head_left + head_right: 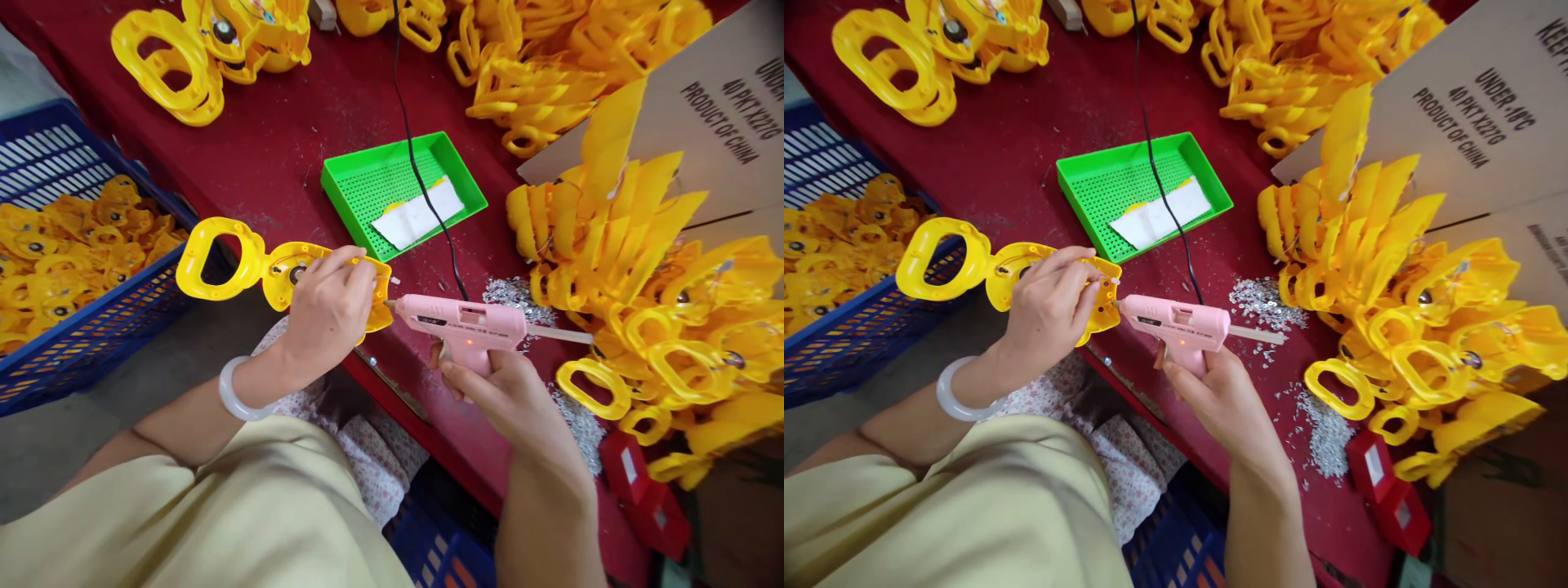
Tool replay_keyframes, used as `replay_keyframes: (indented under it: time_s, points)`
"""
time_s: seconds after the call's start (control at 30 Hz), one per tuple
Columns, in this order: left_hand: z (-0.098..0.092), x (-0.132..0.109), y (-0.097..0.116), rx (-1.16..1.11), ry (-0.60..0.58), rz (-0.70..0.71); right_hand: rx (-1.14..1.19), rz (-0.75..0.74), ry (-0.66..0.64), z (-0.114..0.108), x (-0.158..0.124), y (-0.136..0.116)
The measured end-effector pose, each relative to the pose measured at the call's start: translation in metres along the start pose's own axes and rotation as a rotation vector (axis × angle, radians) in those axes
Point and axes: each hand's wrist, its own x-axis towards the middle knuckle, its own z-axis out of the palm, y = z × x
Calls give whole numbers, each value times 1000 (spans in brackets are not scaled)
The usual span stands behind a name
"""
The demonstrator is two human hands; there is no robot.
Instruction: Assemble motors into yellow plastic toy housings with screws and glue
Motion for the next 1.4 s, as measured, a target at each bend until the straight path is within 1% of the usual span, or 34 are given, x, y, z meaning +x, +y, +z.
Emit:
replay_keyframes:
  time_s: [0.17,0.2,0.3,0.33,0.37,0.4,0.47,0.6,0.67,0.77,0.83,0.9,1.0,1.07,1.1,1.17,1.23,1.3,1.33,1.4]
  points:
    - [1,-1,0,-2,20,5,33,3,-24,-3,1,3]
    - [1,-1,0,-6,29,8,65,0,-59,-5,1,5]
    - [2,-2,-1,-7,34,1,238,2,-240,-10,1,16]
    - [2,-1,-2,-8,25,-6,297,3,-281,-11,1,19]
    - [3,-1,-2,-10,15,-12,344,2,-293,-12,0,23]
    - [3,-1,-2,-13,7,-14,379,4,-270,-13,0,26]
    - [3,-1,-2,-17,4,-11,423,6,-182,-12,0,29]
    - [3,-2,-2,0,24,-4,491,-8,-68,-9,9,27]
    - [2,-2,-2,8,21,-4,540,-17,28,-6,20,24]
    - [2,-2,-2,1,14,-8,605,1,171,-2,47,20]
    - [3,-2,-2,-11,20,-6,630,7,206,1,68,18]
    - [4,-3,-1,-27,46,12,665,-6,214,3,86,18]
    - [7,-7,6,-60,61,47,694,-31,180,3,107,17]
    - [9,-10,14,-79,38,63,629,-30,149,3,116,17]
    - [10,-11,19,-85,28,77,558,-24,150,2,119,16]
    - [13,-12,26,-91,23,114,304,-15,213,0,124,13]
    - [17,-12,31,-104,28,150,-50,-4,331,-1,122,8]
    - [20,-12,32,-135,20,173,-333,13,468,-4,110,2]
    - [21,-12,31,-157,15,179,-400,17,546,-5,99,0]
    - [22,-13,27,-193,-2,169,-382,-13,709,-5,68,-6]
